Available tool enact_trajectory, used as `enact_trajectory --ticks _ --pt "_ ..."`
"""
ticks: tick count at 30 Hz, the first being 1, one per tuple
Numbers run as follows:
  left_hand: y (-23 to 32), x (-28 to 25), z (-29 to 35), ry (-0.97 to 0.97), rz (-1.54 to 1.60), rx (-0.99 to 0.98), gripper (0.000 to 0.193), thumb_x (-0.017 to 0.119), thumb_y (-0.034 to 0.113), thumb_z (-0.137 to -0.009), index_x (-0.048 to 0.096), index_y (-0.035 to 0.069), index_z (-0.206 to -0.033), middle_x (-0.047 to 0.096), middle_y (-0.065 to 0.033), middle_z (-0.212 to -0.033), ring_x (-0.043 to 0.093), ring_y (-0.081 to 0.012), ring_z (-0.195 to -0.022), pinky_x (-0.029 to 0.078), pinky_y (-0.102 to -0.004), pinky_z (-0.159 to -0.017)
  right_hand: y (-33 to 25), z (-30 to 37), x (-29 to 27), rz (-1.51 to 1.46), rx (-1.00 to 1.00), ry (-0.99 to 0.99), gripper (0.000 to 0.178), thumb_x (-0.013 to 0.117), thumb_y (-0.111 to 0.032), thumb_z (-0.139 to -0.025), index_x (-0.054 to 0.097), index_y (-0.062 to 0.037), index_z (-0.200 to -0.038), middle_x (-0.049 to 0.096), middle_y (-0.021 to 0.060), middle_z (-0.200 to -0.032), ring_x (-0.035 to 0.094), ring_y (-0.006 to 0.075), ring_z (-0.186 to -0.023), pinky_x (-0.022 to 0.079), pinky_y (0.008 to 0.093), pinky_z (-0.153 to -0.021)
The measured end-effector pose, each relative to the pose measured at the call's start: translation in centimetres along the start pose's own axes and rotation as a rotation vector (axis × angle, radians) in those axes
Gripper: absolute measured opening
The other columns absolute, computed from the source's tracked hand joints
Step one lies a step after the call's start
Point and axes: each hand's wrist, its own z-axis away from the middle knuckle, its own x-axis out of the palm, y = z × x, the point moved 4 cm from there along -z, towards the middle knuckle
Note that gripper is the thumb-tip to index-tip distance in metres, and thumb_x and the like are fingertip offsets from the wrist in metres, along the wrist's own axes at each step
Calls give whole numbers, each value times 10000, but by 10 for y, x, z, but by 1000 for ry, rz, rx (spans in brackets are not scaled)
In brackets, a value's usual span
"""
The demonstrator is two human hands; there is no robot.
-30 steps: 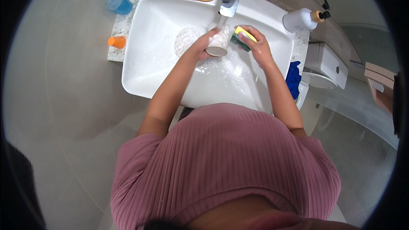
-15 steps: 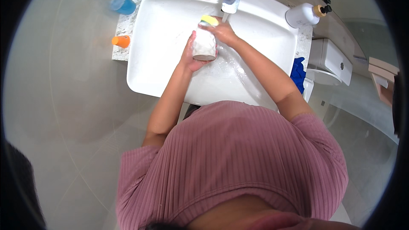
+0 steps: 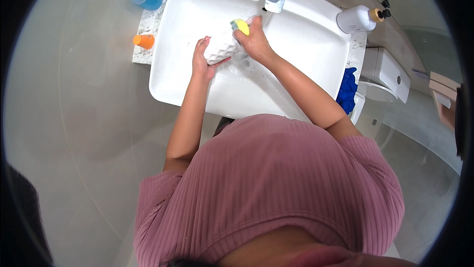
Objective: The person scrubs a kitchen sink with a blue cloth and rinses it under running water. They then move to a bathroom sink, where they scrub the basin, a cup, a soap dish, and a soap dispenser using a sponge and cleaning liquid.
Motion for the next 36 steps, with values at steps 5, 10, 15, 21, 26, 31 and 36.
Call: enact_trajectory --ticks 5,10,15,21,26,31,36 --pt "5 -17 -16 -124 -39 82 370 538 378 -892 495 77 -1105 585 -128 -1048 604 -310 -968 515 -521 -788 -14 27 -15 55 -202 -96 346 674 -154 -803 510 41 -1039 567 175 -1021 584 254 -896 471 345 -775" --pt "9 -15 -14 -7 -67 -82 458 452 470 -914 524 73 -1131 592 -156 -1123 592 -336 -1032 502 -523 -831 -6 36 -10 -360 -151 -333 466 736 -146 -764 559 19 -1161 641 157 -993 622 242 -892 483 300 -819" --pt "11 -3 -14 -113 -222 -44 403 472 443 -910 536 89 -1093 576 -129 -1093 601 -310 -1011 512 -515 -814 -14 35 -22 -52 -19 -364 524 814 -182 -683 582 31 -1102 648 116 -935 601 174 -854 472 291 -817" --pt "6 20 -23 -180 -640 -68 521 472 497 -891 540 55 -1156 563 -116 -1124 554 -237 -996 430 -362 -860 27 38 -34 -621 465 -335 319 771 -104 -702 620 10 -960 631 65 -874 579 123 -779 453 282 -680" --pt "35 67 -26 -82 -1217 225 624 459 570 -880 633 -2 -1059 620 -129 -1034 560 -228 -996 432 -320 -830 61 63 -53 -814 791 -232 175 704 -82 -748 596 -6 -862 597 59 -818 564 137 -744 434 266 -683" --pt "84 157 -23 -128 -1040 302 704 490 692 -786 664 10 -819 631 -105 -883 553 -200 -818 427 -321 -754 70 73 -66 -834 808 -222 151 686 -95 -756 584 -19 -837 593 65 -824 552 148 -748 431 277 -702" --pt "82 175 -39 -98 -984 323 751 546 759 -698 618 12 -674 552 -91 -658 547 -214 -683 435 -297 -699 57 68 -77 -852 739 -207 133 679 -98 -760 591 -29 -833 599 53 -829 542 145 -729 426 274 -688"
